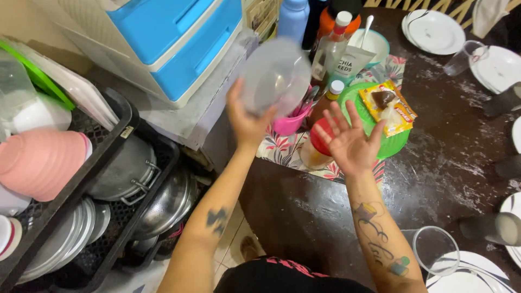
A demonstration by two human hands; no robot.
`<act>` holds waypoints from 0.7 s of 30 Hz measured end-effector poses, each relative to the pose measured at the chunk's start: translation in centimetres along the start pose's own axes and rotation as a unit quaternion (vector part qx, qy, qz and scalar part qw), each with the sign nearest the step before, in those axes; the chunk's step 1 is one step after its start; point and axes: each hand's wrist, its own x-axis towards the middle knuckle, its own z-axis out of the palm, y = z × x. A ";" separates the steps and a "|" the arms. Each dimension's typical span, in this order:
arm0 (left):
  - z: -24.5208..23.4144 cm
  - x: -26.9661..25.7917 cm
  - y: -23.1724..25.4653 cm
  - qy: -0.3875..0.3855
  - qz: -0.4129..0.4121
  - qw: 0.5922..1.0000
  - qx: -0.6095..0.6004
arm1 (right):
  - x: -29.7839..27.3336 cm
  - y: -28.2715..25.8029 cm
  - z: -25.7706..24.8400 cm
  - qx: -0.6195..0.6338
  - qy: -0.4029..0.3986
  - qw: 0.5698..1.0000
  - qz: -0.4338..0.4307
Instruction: Setting a dining table with plates, cups, forks, and spoons.
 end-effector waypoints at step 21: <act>1.2 -6.0 -9.1 -0.190 -0.113 0.972 0.077 | 12.0 5.5 -2.5 -0.429 0.077 0.899 -0.044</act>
